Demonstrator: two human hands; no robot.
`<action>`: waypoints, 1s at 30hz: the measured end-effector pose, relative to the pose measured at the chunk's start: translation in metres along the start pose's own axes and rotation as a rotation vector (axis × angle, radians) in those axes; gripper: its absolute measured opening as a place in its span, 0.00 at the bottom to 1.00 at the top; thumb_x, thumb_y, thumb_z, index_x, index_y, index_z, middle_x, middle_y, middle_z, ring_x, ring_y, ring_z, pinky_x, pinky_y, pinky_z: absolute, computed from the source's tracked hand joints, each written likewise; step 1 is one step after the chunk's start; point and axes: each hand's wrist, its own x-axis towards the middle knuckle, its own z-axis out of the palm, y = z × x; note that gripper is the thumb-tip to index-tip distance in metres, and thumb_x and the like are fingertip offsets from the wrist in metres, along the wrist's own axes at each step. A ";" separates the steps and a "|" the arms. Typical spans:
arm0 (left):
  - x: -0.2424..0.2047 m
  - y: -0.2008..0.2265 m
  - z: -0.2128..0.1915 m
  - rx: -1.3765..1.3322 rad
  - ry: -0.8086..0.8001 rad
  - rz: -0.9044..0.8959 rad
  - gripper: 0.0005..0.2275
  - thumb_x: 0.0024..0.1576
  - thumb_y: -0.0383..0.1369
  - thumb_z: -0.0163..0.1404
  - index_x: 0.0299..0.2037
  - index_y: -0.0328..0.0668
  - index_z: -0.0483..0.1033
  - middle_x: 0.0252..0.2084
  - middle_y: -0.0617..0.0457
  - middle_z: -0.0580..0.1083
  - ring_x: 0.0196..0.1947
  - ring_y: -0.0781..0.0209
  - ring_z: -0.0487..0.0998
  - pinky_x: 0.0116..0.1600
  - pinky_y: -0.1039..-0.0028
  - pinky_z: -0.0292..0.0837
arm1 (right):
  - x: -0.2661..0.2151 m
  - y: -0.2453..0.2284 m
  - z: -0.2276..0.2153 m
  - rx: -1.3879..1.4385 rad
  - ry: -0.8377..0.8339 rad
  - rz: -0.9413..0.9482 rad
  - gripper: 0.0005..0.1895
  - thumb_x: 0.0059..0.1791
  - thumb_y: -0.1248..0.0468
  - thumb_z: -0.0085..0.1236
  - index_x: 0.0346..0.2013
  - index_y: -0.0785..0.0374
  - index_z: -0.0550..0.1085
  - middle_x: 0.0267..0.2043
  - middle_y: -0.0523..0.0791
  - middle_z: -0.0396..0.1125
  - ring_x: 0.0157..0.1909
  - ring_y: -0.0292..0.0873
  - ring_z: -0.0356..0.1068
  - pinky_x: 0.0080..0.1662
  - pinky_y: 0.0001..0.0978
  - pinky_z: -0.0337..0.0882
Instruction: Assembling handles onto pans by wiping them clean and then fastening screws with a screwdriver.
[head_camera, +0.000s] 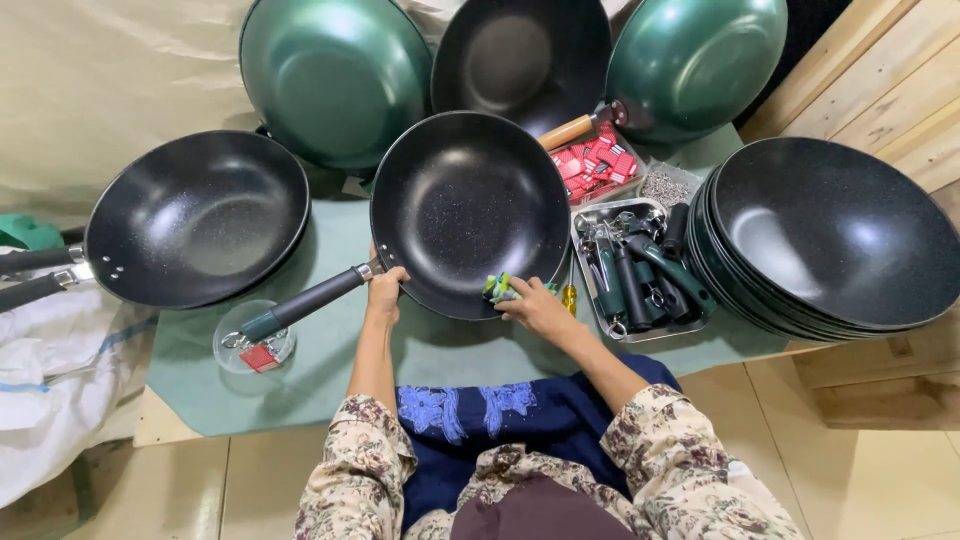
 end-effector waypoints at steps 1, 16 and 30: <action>0.020 -0.026 -0.004 0.000 0.000 -0.005 0.12 0.37 0.24 0.57 0.33 0.35 0.79 0.38 0.48 0.71 0.44 0.56 0.73 0.50 0.58 0.69 | 0.001 -0.003 0.000 0.002 -0.005 0.002 0.09 0.50 0.45 0.56 0.42 0.36 0.79 0.51 0.45 0.64 0.38 0.53 0.67 0.41 0.40 0.74; 0.077 -0.146 -0.014 0.013 -0.059 -0.136 0.22 0.45 0.29 0.64 0.51 0.31 0.78 0.48 0.43 0.78 0.50 0.51 0.78 0.52 0.57 0.73 | 0.015 -0.001 0.024 -0.232 0.101 0.008 0.13 0.48 0.48 0.59 0.43 0.45 0.78 0.46 0.49 0.58 0.39 0.55 0.64 0.31 0.40 0.74; 0.036 -0.164 0.021 -0.026 -0.142 -0.135 0.25 0.56 0.27 0.59 0.51 0.00 0.64 0.47 0.10 0.69 0.34 0.31 0.82 0.36 0.56 0.86 | 0.022 -0.013 0.054 -0.305 0.190 0.172 0.13 0.46 0.48 0.62 0.42 0.44 0.79 0.46 0.49 0.60 0.40 0.55 0.62 0.30 0.42 0.71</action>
